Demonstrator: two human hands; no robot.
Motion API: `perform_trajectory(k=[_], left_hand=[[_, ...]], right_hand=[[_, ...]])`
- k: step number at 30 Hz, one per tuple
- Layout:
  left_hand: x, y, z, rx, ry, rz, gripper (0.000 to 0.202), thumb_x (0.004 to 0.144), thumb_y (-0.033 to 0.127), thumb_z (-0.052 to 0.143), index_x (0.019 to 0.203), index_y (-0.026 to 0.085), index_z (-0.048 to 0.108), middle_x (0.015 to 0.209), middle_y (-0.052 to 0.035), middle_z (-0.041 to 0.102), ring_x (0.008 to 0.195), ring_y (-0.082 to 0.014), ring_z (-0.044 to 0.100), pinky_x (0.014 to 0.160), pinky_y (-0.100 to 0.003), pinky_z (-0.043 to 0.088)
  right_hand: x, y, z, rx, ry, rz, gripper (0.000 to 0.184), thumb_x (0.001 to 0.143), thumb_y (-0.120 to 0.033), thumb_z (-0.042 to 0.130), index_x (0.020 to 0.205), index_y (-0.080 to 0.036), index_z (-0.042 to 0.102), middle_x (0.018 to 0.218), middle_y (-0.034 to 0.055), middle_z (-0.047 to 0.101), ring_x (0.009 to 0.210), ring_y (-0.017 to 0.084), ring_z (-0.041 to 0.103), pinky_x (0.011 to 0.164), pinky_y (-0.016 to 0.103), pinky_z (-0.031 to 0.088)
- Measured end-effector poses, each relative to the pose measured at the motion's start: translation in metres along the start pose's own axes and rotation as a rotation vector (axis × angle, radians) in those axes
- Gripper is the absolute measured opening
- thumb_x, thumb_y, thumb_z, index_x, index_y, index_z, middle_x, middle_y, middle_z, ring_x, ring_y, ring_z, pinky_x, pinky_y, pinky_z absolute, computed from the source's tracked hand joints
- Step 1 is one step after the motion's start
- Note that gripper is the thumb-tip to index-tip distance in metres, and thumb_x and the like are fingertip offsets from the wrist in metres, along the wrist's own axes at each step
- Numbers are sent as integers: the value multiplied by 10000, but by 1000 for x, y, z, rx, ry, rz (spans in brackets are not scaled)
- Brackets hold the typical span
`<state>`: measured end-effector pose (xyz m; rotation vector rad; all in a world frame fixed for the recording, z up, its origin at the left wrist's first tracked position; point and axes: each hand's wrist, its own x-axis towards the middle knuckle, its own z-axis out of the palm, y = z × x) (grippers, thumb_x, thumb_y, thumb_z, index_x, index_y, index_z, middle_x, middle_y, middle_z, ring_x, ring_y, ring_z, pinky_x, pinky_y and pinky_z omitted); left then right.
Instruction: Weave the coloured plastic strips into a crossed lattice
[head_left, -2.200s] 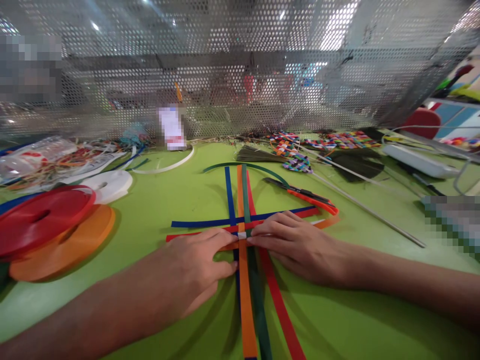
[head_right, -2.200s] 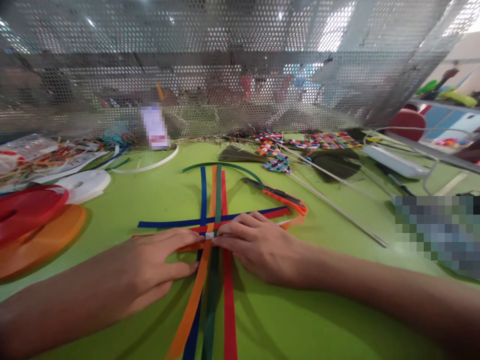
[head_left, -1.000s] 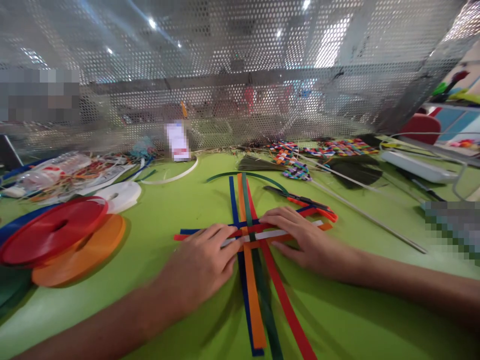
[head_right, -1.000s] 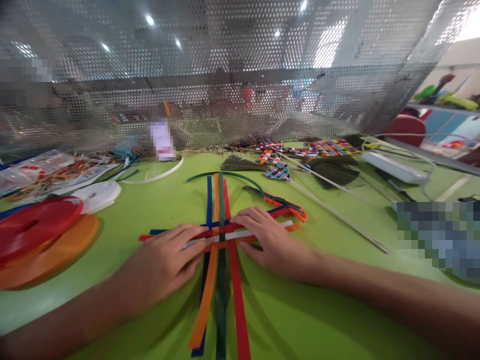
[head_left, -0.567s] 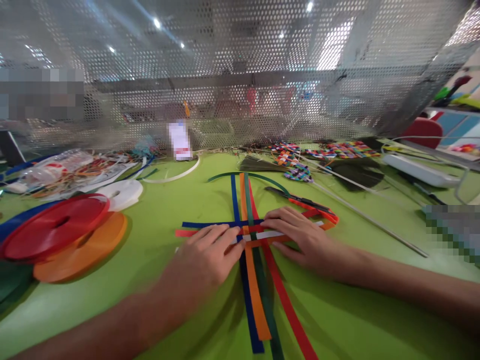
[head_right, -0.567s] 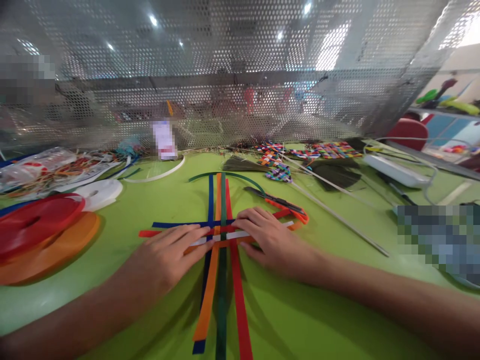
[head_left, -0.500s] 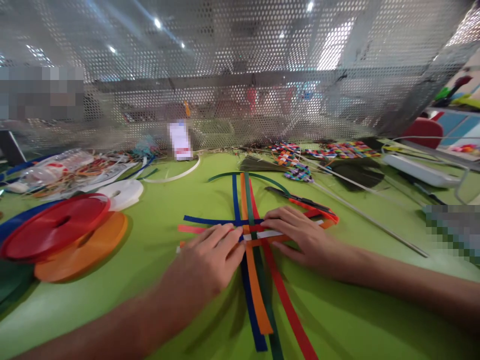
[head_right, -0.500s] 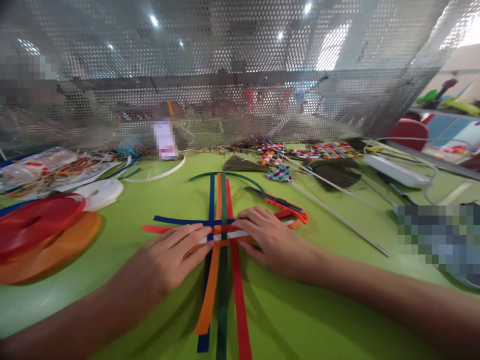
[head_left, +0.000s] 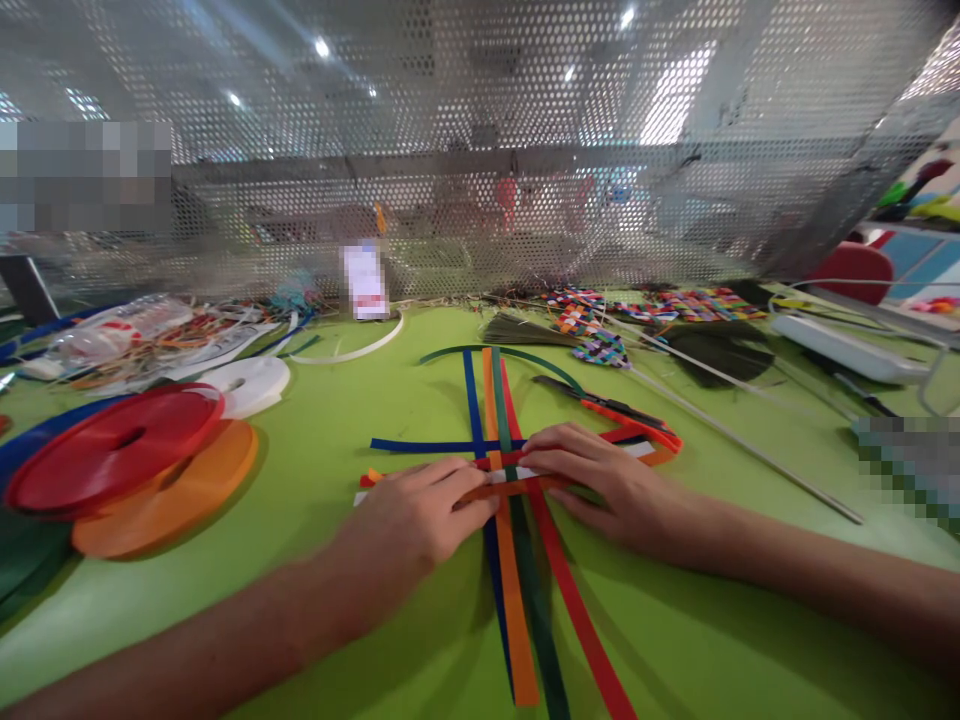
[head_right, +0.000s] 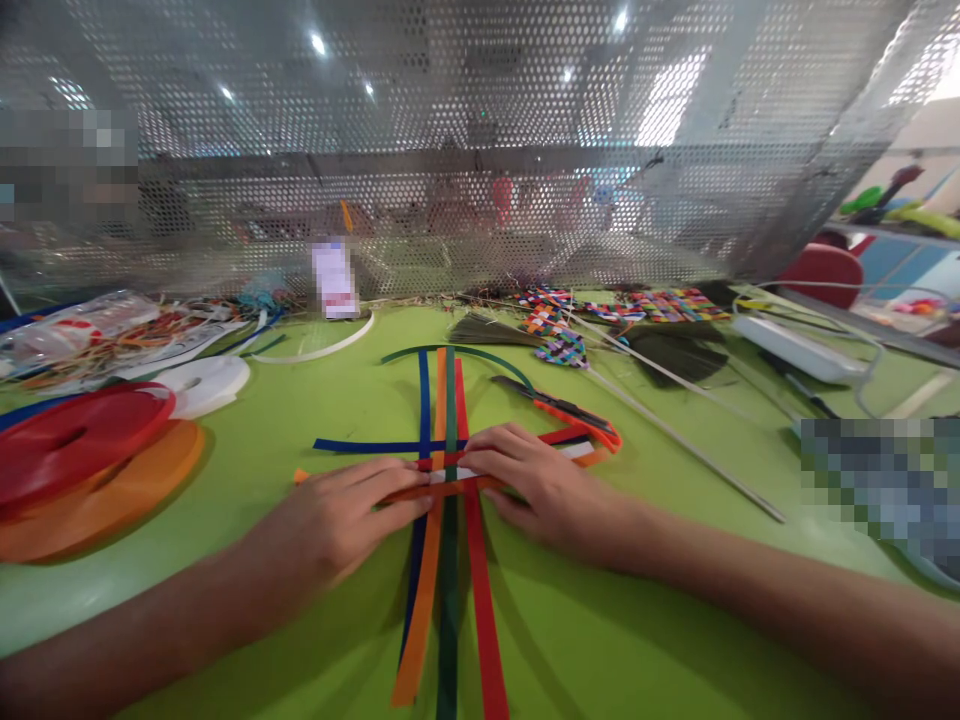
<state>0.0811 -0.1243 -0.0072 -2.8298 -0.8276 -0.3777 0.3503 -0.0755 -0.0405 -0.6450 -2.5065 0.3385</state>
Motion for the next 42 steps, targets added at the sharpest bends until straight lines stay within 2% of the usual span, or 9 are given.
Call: perform_trajectory(k=[4,7,11,17,19,22,28,35,42], left_hand=[[1,-1,-1,-25,1,10,253,972,80,559,1211,113,635,1146,-110,682,1097,-243,651,928,-413,608],[1,-2,0,0,3,16,225,983,97,552,1183,128,652,1128,-103,682,1074,-236,654,915,-406,611],[0,-2,3,27,10,24,190,989,109,542,1128,127,669,1104,-112,680,1047,-247,656,885,-421,618],[1,-3,1,34,24,31,252,1032,122,439,1111,144,678,1084,-101,678,1057,-225,645,882,-378,610],[2,-3,-1,39,14,21,261,1039,133,429,1094,154,683,1067,-89,682,1040,-219,651,868,-361,609],[2,-2,-2,69,13,24,253,1036,131,436,1068,162,685,1068,-83,683,1039,-214,650,891,-359,597],[1,-3,1,88,29,26,201,984,99,507,1069,159,679,1072,-99,684,1029,-246,657,855,-391,604],[2,2,0,-46,49,-58,320,962,13,442,1171,131,654,1158,-110,675,1095,-240,637,909,-393,599],[1,1,3,-85,52,-93,319,936,3,479,1152,141,669,1159,-113,676,1134,-249,612,931,-408,594]], right_hand=[[4,5,-3,77,-14,58,342,1001,-162,472,1304,-224,616,1267,123,626,1193,217,612,1012,399,556],[11,8,-3,66,-22,36,339,1016,-145,419,1260,-220,642,1236,119,641,1179,219,613,1012,411,549],[20,7,-1,9,-58,55,298,992,-233,541,1273,-174,622,1233,140,639,1202,267,583,1041,478,518],[21,1,3,-67,-92,132,431,951,-333,631,1357,-203,573,1360,157,569,1300,326,518,1085,588,445],[21,0,3,-85,-101,141,483,935,-370,654,1376,-196,563,1422,169,521,1346,342,477,1097,599,426],[22,-3,1,-90,-147,125,546,919,-413,678,1397,-183,549,1412,163,544,1322,337,491,1081,584,439],[26,-9,-1,-72,-145,162,512,886,-307,707,1367,-188,576,1362,139,597,1273,319,527,1087,559,429],[25,-9,-1,-74,-142,146,510,909,-348,680,1375,-168,575,1385,144,594,1294,315,513,1092,554,425],[25,-9,0,-83,-131,130,497,919,-369,664,1378,-197,580,1376,152,603,1281,318,531,1074,577,439]])
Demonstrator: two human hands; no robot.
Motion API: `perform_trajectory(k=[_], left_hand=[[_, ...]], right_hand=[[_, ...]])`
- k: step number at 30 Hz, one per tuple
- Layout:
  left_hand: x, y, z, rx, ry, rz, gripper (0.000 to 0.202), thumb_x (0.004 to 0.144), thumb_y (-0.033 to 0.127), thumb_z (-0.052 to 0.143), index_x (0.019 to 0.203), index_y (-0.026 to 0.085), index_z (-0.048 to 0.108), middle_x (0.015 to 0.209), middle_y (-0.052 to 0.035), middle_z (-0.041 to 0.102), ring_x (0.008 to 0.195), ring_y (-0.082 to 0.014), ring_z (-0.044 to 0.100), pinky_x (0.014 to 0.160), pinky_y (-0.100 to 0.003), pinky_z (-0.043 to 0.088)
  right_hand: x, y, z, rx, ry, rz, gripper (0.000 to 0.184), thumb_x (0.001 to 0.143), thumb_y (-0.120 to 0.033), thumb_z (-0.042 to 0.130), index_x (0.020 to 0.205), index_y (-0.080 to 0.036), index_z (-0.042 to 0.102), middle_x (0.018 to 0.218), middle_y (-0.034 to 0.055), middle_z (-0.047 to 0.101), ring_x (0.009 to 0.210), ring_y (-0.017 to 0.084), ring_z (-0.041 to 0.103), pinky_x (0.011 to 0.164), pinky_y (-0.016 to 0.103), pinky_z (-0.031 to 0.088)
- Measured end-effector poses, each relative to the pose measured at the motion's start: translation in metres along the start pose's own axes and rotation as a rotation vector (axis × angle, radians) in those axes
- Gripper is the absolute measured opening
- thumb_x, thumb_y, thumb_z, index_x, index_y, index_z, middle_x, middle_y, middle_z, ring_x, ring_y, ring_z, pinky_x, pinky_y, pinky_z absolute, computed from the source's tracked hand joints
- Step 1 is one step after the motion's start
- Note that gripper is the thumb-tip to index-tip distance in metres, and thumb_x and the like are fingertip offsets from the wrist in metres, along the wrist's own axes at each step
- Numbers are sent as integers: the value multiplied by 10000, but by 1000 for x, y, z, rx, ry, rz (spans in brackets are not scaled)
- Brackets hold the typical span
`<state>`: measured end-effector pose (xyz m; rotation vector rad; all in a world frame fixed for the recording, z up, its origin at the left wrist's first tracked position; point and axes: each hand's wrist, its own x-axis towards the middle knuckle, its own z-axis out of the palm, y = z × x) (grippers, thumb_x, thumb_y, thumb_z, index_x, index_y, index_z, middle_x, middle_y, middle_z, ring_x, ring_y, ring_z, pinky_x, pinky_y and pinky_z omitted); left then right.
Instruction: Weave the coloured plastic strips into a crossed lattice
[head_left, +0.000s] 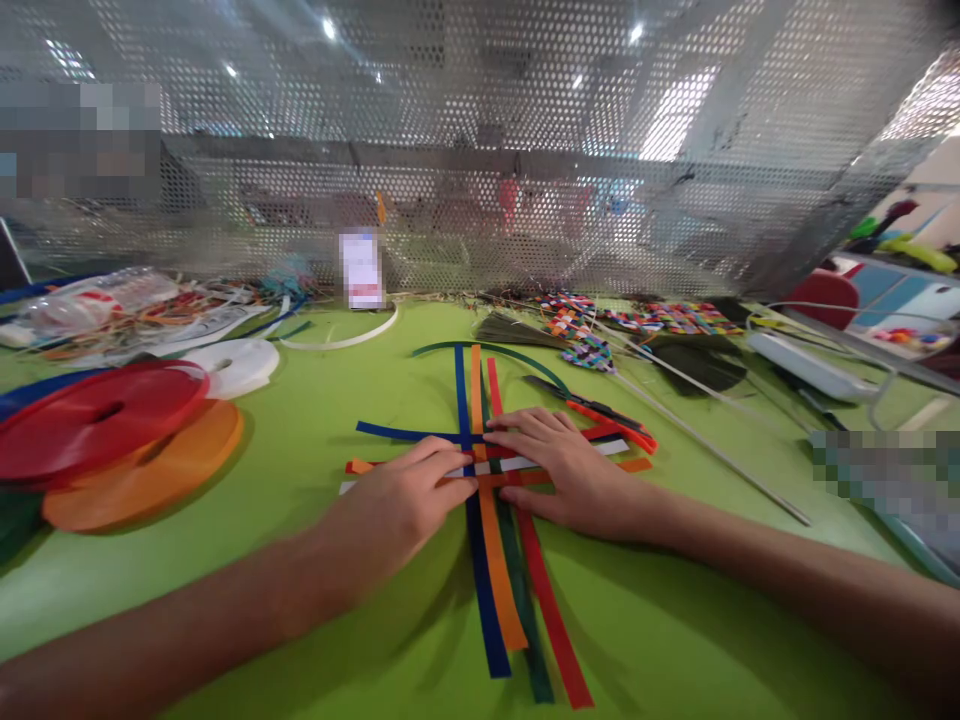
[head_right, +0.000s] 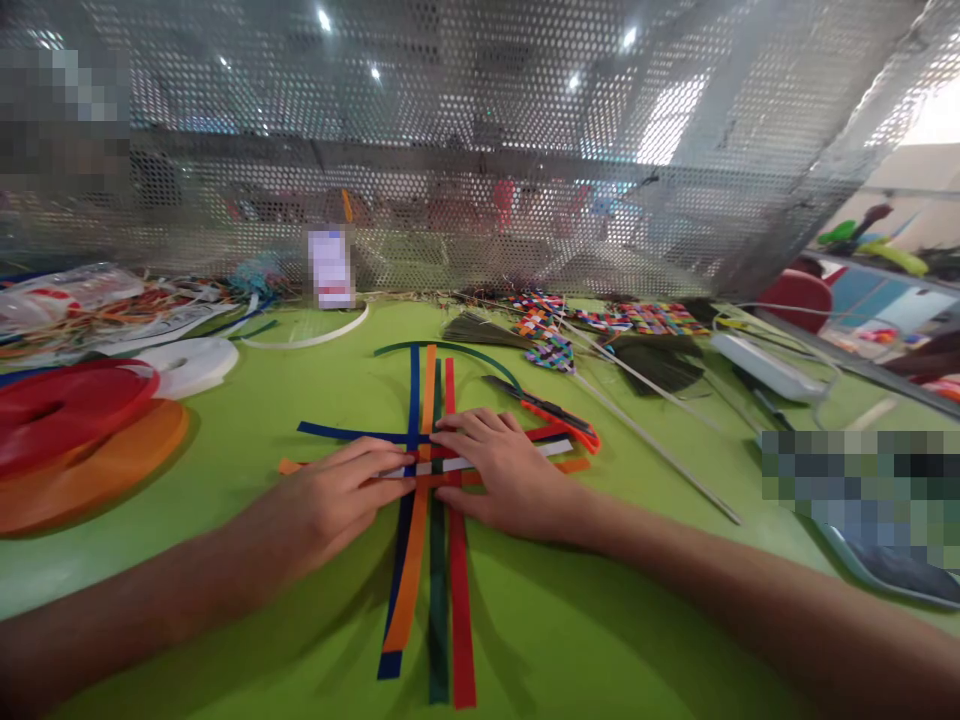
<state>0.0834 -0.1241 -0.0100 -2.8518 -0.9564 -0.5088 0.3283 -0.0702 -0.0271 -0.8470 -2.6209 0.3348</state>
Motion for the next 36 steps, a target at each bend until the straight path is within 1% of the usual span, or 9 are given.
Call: perform_trajectory(k=[4,8,11,13,15,20,25,31,36], left_hand=[[0,-1,1,26,-26,-9,341,922,-7,492,1165,156,665,1151,-99,680,1089,-247,635,889,-393,613],[0,-1,1,5,-1,-2,364,905,-31,478,1172,138,659,1156,-107,680,1118,-259,623,919,-411,604],[1,-1,1,-16,26,-20,285,928,6,512,1129,127,675,1140,-101,691,1100,-249,628,929,-392,601],[1,-1,1,-30,37,-41,224,952,44,536,1103,119,683,1150,-101,695,1093,-235,633,945,-383,594],[1,-1,1,-42,47,-61,187,974,85,548,1093,116,689,1162,-103,697,1100,-229,634,967,-388,583],[2,-1,3,-82,42,-95,163,979,139,590,1097,120,702,1160,-99,698,1094,-244,631,962,-406,578],[2,-3,4,-112,26,-116,175,990,157,580,1103,140,713,1178,-97,689,1099,-239,623,947,-385,577],[0,-7,4,-167,-21,-139,194,981,154,590,1112,173,732,1207,-93,683,1132,-247,609,974,-416,555],[1,-9,3,-176,-25,-125,181,969,142,610,1099,182,730,1218,-79,698,1137,-243,614,988,-420,538]], right_hand=[[-1,-1,-1,0,-19,8,510,925,-347,653,1404,-201,553,1393,145,595,1291,322,523,1088,589,428],[-3,2,1,57,-12,49,607,924,-378,657,1465,-181,466,1471,161,526,1375,321,455,1138,603,383],[-5,7,3,130,12,88,619,916,-341,658,1472,-176,440,1513,174,466,1415,308,416,1156,580,383],[-6,9,3,154,19,91,594,911,-278,644,1463,-191,444,1493,165,481,1403,299,436,1155,572,391],[-7,10,3,148,21,80,576,906,-249,633,1452,-201,454,1470,159,502,1391,301,449,1151,576,397],[-5,9,3,99,26,68,575,908,-298,656,1442,-204,465,1453,157,529,1369,316,457,1138,594,399],[-2,11,6,66,10,70,596,895,-371,692,1431,-203,493,1429,150,555,1345,319,476,1131,576,410],[0,11,7,15,-8,56,584,926,-406,667,1435,-174,500,1435,157,558,1339,324,479,1124,568,411],[0,12,8,-10,-3,46,613,919,-433,675,1437,-156,500,1421,161,570,1335,329,485,1129,565,408]])
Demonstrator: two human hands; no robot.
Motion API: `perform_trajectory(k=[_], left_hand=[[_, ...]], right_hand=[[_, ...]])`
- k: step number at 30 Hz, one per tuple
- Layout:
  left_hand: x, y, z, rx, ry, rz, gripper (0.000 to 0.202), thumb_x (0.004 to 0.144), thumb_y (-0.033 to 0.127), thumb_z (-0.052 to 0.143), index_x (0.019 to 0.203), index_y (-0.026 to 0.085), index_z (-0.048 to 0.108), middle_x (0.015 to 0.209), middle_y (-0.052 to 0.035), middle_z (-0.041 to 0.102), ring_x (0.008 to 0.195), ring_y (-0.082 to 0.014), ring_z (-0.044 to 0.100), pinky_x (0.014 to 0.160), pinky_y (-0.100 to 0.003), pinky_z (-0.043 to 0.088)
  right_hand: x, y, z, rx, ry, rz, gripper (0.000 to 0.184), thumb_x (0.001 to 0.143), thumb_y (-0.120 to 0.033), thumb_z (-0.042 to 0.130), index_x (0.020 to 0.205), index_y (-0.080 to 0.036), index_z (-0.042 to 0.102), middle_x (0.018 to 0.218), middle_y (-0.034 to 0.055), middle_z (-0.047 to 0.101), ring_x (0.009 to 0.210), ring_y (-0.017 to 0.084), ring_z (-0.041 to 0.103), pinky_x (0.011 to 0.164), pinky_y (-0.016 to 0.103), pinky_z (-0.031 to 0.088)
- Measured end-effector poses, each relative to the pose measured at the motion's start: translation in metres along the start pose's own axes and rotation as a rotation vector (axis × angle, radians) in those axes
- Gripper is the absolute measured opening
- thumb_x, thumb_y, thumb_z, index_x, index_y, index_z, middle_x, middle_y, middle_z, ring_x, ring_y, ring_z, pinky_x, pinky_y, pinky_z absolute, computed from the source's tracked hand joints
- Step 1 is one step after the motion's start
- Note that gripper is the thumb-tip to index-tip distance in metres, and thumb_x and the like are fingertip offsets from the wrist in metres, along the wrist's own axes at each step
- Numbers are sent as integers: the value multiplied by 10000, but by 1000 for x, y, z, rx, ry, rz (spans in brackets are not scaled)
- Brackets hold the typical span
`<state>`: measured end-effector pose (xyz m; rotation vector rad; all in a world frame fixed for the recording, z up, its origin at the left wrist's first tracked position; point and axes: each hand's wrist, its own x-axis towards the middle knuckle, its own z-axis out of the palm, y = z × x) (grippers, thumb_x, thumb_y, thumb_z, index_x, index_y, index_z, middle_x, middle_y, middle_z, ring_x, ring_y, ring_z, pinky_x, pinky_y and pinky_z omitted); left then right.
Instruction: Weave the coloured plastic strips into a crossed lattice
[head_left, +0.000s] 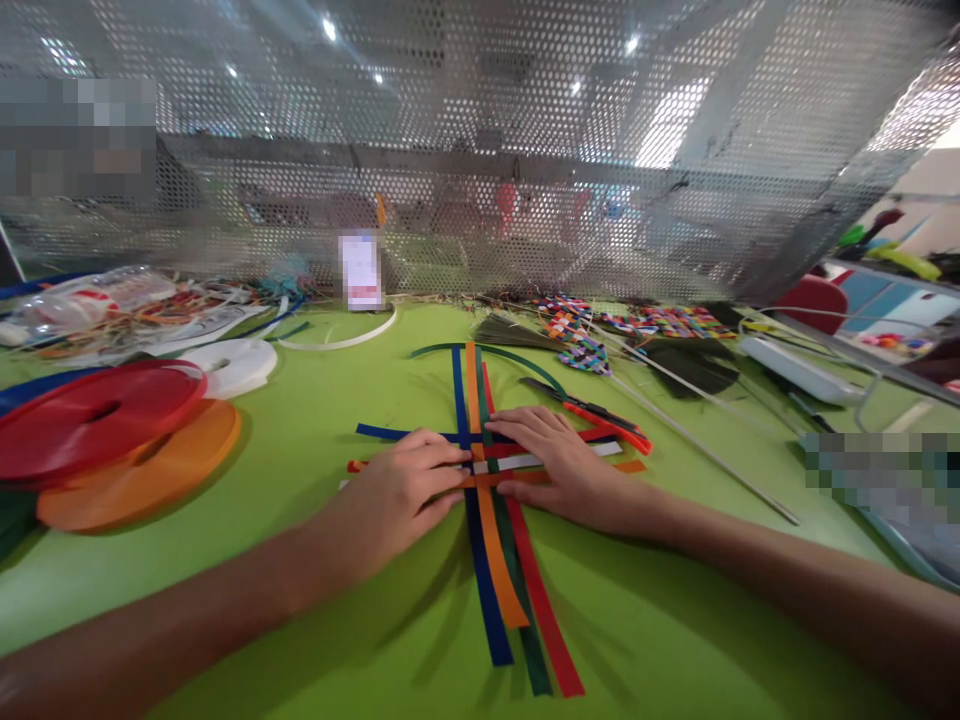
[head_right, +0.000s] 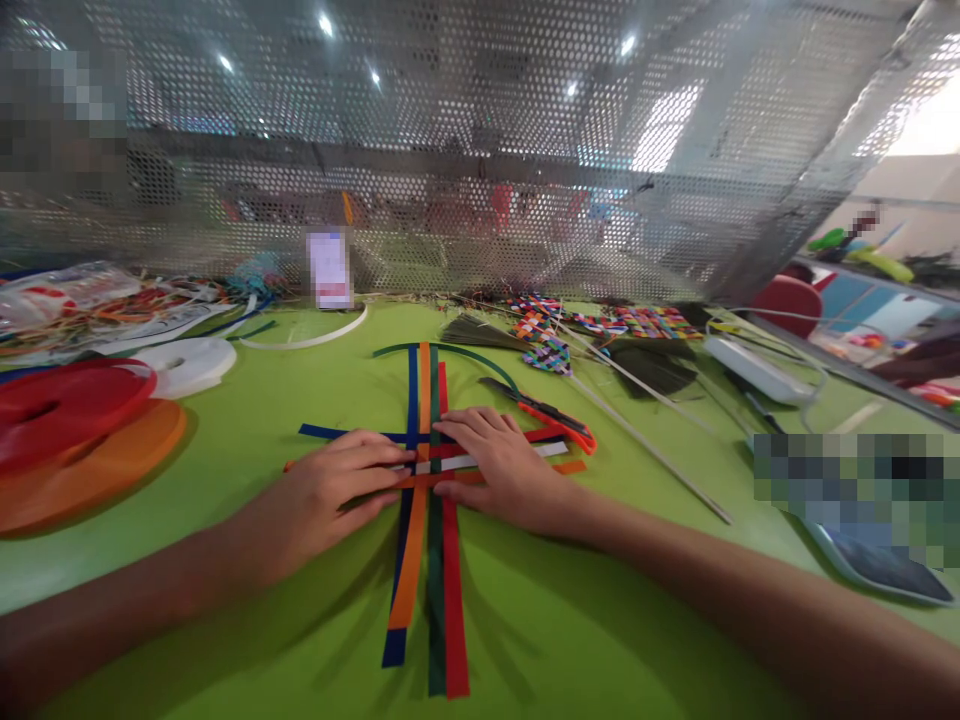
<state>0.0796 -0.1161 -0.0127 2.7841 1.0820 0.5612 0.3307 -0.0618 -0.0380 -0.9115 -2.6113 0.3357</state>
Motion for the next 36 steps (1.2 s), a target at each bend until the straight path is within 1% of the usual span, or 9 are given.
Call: perform_trajectory(k=[4,9,13,16,18,21,26,30,36], left_hand=[[1,-1,1,-12,-4,28,208,962,101,596,1115,171,718,1223,-76,705,1145,-235,621,1035,-433,515],[-1,3,1,-10,45,2,260,937,93,615,1169,179,696,1249,-80,679,1171,-233,604,1025,-410,533],[-1,5,3,97,33,-60,335,922,131,653,1257,128,651,1311,-126,642,1254,-284,560,1055,-465,524],[1,5,5,197,-12,-120,379,941,196,643,1303,86,623,1375,-179,596,1292,-334,540,1048,-519,527],[1,5,6,222,-41,-133,354,954,202,620,1287,84,636,1348,-180,613,1250,-331,575,1023,-521,546],[1,4,5,243,-39,-124,326,944,179,618,1254,88,658,1288,-170,641,1193,-329,604,986,-531,567],[-2,2,6,262,14,-73,268,946,175,604,1184,90,691,1226,-167,659,1136,-332,621,911,-532,602],[-3,2,8,266,62,-18,218,964,162,571,1117,82,704,1188,-167,671,1118,-325,626,912,-522,602],[-3,3,6,239,48,-32,183,958,142,564,1065,95,704,1167,-153,676,1100,-301,635,912,-491,603]], right_hand=[[0,1,0,7,1,20,616,918,-460,670,1445,-192,499,1449,151,546,1371,332,462,1147,576,389],[-1,1,0,18,-13,38,615,917,-458,668,1450,-197,506,1478,166,508,1397,346,439,1162,602,364],[-1,2,1,69,29,33,578,888,-410,711,1402,-201,550,1422,164,545,1353,343,486,1129,600,409],[-3,4,1,180,138,28,488,884,-348,721,1325,-187,586,1329,154,593,1270,300,566,1082,510,487],[-4,5,1,215,218,24,386,886,-280,709,1245,-173,615,1247,147,628,1188,281,615,1031,471,529],[-6,4,0,181,269,-24,278,881,-197,685,1152,-162,637,1125,135,675,1079,278,647,966,471,554],[-6,-2,0,113,272,-84,252,897,-164,662,1146,-145,624,1093,142,690,1055,284,639,939,487,550],[-6,-2,0,102,244,-112,176,913,-150,639,1088,-145,639,1046,124,687,1025,272,628,911,470,555],[-6,-3,-2,79,216,-116,153,943,-187,611,1092,-168,643,1049,116,681,1019,270,620,903,478,552]])
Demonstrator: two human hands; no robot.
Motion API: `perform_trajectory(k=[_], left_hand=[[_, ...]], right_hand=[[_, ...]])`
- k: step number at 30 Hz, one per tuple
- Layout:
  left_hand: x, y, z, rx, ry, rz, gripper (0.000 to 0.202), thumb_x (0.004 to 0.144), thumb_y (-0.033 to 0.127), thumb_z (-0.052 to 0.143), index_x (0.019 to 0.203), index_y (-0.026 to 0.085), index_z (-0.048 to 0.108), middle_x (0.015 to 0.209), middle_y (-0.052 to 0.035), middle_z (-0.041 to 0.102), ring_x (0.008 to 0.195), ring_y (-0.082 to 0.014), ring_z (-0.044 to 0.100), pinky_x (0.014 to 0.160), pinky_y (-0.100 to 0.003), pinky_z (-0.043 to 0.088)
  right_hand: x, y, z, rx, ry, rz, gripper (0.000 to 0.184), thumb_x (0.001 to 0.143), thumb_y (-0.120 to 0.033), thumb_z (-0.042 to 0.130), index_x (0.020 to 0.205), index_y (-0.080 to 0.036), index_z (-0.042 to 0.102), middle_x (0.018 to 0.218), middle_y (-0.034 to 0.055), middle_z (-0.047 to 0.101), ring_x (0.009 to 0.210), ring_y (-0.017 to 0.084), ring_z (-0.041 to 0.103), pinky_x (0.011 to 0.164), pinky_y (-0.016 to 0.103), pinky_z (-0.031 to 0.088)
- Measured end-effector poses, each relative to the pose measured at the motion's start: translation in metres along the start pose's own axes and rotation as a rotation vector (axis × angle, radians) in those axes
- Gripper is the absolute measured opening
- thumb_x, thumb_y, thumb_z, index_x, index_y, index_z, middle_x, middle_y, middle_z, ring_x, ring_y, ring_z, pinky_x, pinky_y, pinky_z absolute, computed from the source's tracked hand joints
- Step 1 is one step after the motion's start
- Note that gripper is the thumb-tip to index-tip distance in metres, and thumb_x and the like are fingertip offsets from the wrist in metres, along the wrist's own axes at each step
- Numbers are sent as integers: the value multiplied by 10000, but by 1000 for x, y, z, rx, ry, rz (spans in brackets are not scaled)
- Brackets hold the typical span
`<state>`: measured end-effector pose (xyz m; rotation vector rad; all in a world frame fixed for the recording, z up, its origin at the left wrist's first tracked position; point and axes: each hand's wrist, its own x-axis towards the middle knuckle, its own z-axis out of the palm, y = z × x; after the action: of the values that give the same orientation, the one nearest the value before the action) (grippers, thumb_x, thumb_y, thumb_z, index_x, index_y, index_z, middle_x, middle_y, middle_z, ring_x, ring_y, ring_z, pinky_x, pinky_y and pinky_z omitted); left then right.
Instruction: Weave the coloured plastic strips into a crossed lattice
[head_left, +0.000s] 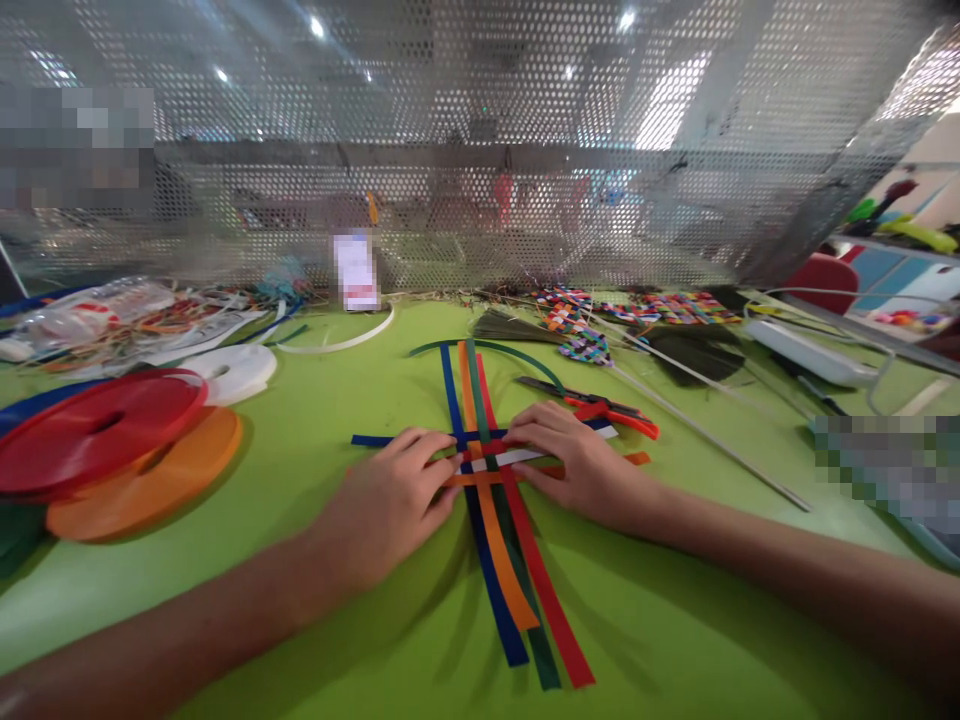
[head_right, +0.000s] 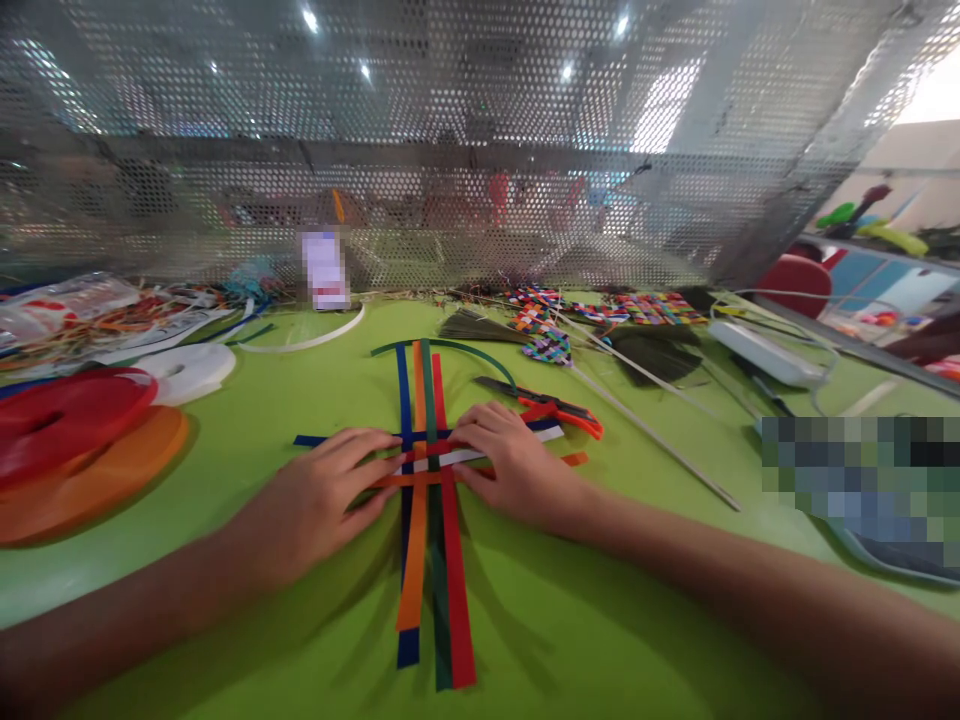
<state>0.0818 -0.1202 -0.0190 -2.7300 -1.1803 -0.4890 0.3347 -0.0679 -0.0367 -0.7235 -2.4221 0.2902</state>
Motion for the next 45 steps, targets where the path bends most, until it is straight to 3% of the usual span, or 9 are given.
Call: perform_trajectory(k=[14,23,33,38,45], left_hand=[[-1,1,1,54,-31,-26,210,936,150,575,1109,92,681,1180,-144,689,1095,-283,645,928,-442,600],[2,2,-3,18,-35,-34,154,947,162,580,1037,102,690,1155,-153,696,1067,-299,657,883,-475,608],[-2,0,0,53,-4,-36,217,955,188,557,1106,109,691,1190,-150,690,1089,-302,651,898,-469,606],[0,1,-3,31,-24,-43,173,950,160,569,1044,94,698,1163,-153,696,1073,-306,653,896,-480,606],[1,3,-4,-16,-75,-127,128,932,212,618,1023,135,665,1253,-146,656,1161,-337,601,950,-548,568]], right_hand=[[-1,-3,0,-68,8,-3,115,962,-223,610,1040,-162,669,1025,126,678,981,269,621,881,474,553],[-2,4,0,-20,2,33,128,938,-248,659,1050,-190,681,1043,108,676,996,259,621,878,454,559],[-1,-1,-2,-43,4,-42,178,990,-233,569,921,-198,729,1006,96,709,937,227,656,850,422,567],[-1,1,-2,5,15,6,154,969,-249,608,1056,-173,711,1066,119,698,1021,255,636,890,434,565],[0,5,2,24,-53,20,326,923,-301,693,1233,-200,673,1234,123,682,1156,285,614,1050,532,483]])
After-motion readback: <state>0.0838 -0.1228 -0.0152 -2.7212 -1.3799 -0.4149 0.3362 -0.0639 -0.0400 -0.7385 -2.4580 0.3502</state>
